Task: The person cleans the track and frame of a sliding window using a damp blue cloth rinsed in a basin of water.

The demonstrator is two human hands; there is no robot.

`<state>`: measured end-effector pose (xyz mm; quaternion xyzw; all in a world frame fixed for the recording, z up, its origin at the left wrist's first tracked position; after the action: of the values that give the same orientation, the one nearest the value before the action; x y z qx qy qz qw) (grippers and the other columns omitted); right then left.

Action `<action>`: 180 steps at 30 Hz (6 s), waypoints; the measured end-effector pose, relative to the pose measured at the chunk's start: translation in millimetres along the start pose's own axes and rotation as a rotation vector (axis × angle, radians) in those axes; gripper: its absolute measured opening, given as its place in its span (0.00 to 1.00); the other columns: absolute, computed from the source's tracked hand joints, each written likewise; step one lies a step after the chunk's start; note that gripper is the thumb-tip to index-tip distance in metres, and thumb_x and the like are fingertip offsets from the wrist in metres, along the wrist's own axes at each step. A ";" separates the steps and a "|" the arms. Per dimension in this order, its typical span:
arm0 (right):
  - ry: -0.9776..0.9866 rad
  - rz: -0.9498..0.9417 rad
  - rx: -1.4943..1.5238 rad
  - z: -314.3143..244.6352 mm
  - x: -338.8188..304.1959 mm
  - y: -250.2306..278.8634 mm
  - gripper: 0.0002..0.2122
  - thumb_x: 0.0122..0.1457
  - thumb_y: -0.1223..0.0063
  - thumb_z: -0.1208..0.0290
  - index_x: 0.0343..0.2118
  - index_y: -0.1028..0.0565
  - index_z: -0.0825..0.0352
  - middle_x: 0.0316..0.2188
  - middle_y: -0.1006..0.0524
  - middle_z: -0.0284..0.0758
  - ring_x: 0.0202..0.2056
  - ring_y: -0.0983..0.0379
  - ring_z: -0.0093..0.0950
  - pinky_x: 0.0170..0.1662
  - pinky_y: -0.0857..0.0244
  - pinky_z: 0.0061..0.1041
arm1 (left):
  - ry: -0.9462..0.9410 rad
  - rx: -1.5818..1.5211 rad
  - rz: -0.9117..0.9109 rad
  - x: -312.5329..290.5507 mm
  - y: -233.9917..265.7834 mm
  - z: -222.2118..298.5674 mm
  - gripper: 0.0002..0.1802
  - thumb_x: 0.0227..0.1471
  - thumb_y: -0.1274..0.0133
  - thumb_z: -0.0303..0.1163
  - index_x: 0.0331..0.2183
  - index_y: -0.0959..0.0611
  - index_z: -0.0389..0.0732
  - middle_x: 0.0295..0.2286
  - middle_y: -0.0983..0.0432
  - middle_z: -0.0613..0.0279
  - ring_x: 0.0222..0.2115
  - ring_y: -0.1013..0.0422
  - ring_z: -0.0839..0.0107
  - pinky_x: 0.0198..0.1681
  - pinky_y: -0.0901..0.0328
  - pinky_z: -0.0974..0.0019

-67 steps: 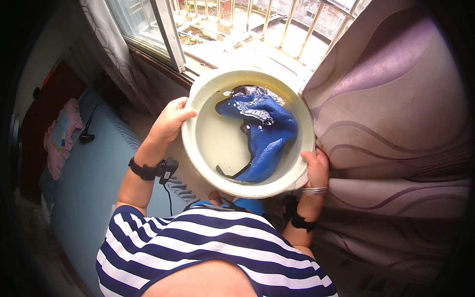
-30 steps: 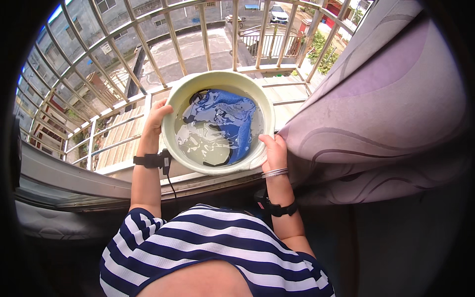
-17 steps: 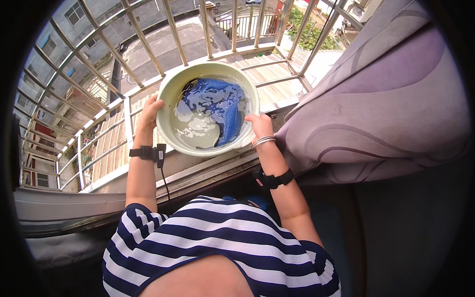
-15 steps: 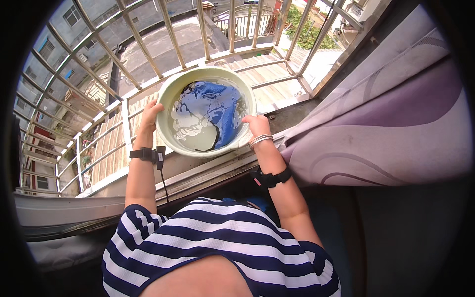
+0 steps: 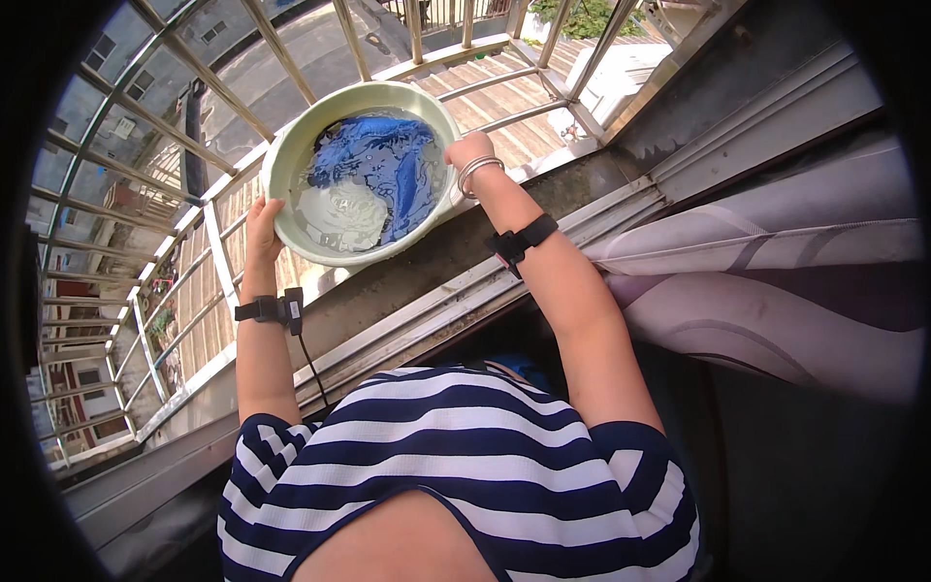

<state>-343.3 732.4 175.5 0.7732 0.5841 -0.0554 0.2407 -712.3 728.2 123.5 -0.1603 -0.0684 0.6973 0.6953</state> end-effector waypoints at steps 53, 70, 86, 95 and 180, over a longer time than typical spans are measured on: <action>0.248 -0.963 0.530 -151.4 -9.2 -71.3 0.11 0.54 0.57 0.82 0.39 0.25 0.75 0.36 0.23 0.43 0.38 0.25 0.36 0.48 0.31 0.35 | 0.219 -0.068 0.130 -139.2 -99.1 21.8 0.39 0.54 0.46 0.47 0.58 0.42 0.37 0.55 0.46 0.42 0.50 0.37 0.55 0.48 0.33 0.59; 0.709 -0.474 -0.196 -76.7 -102.5 -61.5 0.15 0.53 0.48 0.68 0.42 0.27 0.70 0.32 0.23 0.35 0.34 0.27 0.23 0.39 0.34 0.22 | 0.302 -0.534 0.138 -93.6 -118.1 34.3 0.17 0.60 0.61 0.27 0.48 0.32 0.28 0.45 0.30 0.48 0.45 0.30 0.60 0.52 0.35 0.56; -0.025 -0.829 0.763 -97.1 -72.1 -123.7 0.24 0.53 0.44 0.50 0.41 0.25 0.68 0.32 0.21 0.41 0.31 0.22 0.32 0.37 0.27 0.30 | 0.114 -0.633 -0.334 -49.5 -114.0 68.6 0.24 0.60 0.68 0.39 0.49 0.29 0.33 0.47 0.29 0.48 0.49 0.33 0.56 0.56 0.42 0.50; 0.621 -0.029 0.244 -109.3 -66.9 -97.3 0.18 0.41 0.42 0.61 0.29 0.25 0.74 0.26 0.23 0.50 0.31 0.24 0.42 0.38 0.31 0.32 | 0.400 -0.452 0.161 -87.2 -173.2 95.2 0.34 0.58 0.60 0.56 0.54 0.36 0.39 0.47 0.33 0.49 0.50 0.35 0.49 0.55 0.41 0.41; 0.247 0.248 0.198 89.0 9.0 272.1 0.12 0.50 0.44 0.68 0.32 0.24 0.75 0.28 0.24 0.36 0.28 0.31 0.24 0.35 0.35 0.23 | 0.479 -0.487 0.169 -90.4 -530.0 -145.0 0.20 0.51 0.46 0.41 0.38 0.27 0.34 0.31 0.28 0.54 0.25 0.30 0.68 0.28 0.33 0.63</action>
<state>-70.0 646.5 177.7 0.8599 0.5014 0.0129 0.0949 -165.5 632.6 167.6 -0.4854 -0.0541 0.6582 0.5728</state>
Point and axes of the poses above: each hand's wrist, its own x-axis towards the middle knuckle, its own y-axis out of the back of the hand, z = x × y, the point moved 1 cm from there along x, towards the middle knuckle
